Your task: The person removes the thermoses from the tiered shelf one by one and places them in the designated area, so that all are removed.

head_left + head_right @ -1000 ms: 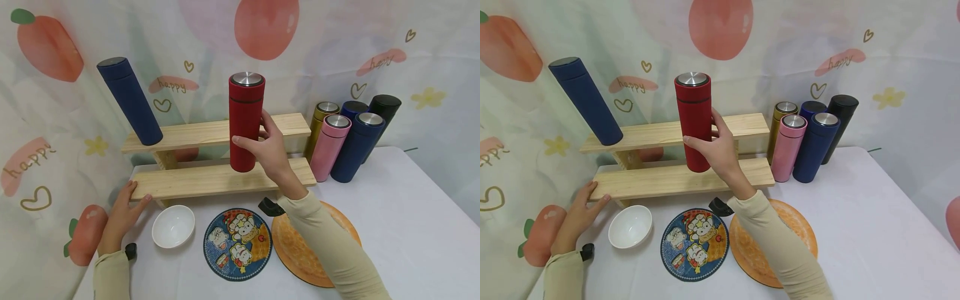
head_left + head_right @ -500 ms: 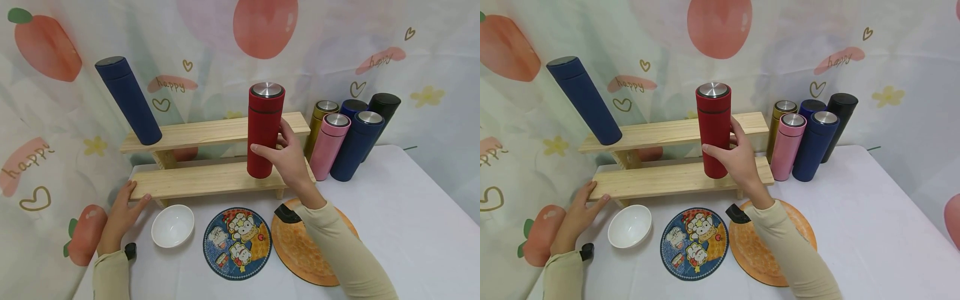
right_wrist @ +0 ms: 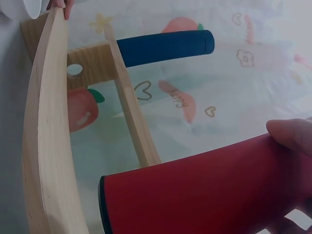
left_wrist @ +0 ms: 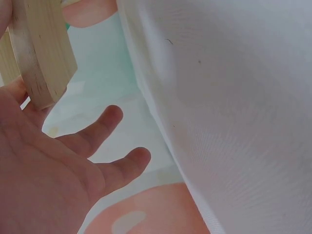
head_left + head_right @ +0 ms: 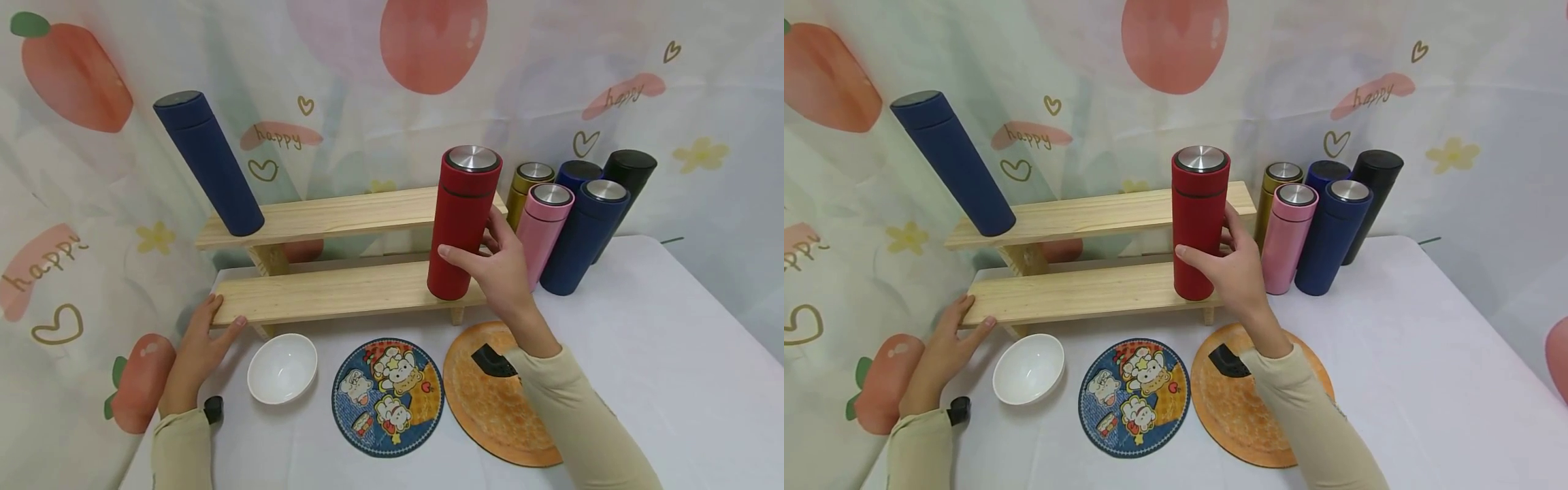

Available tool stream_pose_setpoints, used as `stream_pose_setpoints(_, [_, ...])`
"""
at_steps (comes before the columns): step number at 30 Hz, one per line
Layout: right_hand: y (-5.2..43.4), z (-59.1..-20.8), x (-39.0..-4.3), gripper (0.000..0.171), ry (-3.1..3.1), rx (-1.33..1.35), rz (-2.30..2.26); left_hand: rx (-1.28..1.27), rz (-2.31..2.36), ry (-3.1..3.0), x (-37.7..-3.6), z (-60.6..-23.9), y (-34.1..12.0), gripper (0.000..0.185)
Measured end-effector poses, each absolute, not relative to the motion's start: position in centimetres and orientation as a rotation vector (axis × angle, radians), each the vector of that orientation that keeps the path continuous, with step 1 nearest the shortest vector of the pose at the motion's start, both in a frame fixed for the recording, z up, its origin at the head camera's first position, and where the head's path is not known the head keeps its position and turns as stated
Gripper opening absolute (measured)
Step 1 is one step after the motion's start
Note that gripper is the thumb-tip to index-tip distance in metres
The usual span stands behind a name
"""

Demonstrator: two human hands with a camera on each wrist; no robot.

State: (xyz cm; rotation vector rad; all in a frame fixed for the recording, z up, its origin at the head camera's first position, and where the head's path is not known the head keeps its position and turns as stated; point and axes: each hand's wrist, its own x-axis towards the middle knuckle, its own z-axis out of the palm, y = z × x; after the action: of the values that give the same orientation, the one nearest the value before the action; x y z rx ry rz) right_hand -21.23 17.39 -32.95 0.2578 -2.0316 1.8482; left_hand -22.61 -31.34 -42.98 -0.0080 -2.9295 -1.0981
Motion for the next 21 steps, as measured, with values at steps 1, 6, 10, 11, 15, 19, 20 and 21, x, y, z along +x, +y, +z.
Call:
stream_pose_setpoints(1, [17.6, -33.0, -21.1, 0.073, -2.029, 0.253, 1.839, -0.008, -1.101, -2.929, -22.6, -43.0, -31.3, 0.093])
stream_pose_setpoints(6, [18.8, -32.6, -20.7, 0.069, -1.993, 0.224, 1.836, -0.013, -1.109, -2.928, -22.5, -43.0, -31.3, 0.093])
stream_pose_setpoints(10, [19.8, -32.1, -20.4, 0.071, -1.960, 0.202, 1.853, -0.016, -1.104, -2.923, -22.5, -43.0, -31.3, 0.093])
stream_pose_setpoints(11, [20.0, -32.1, -20.4, 0.072, -1.948, 0.201, 1.863, -0.019, -1.105, -2.920, -22.4, -42.9, -31.3, 0.093])
stream_pose_setpoints(15, [21.1, -31.7, -20.1, 0.073, -1.936, 0.168, 1.834, -0.031, -1.103, -2.912, -22.5, -42.9, -31.3, 0.092])
stream_pose_setpoints(19, [22.1, -31.4, -20.0, 0.071, -1.905, 0.148, 1.792, -0.036, -1.104, -2.914, -22.5, -42.9, -31.4, 0.092])
stream_pose_setpoints(20, [22.3, -31.3, -20.0, 0.070, -1.892, 0.147, 1.787, -0.036, -1.104, -2.912, -22.5, -42.9, -31.4, 0.092])
stream_pose_setpoints(21, [22.6, -31.3, -20.0, 0.070, -1.874, 0.147, 1.789, -0.033, -1.105, -2.913, -22.5, -42.9, -31.4, 0.092])
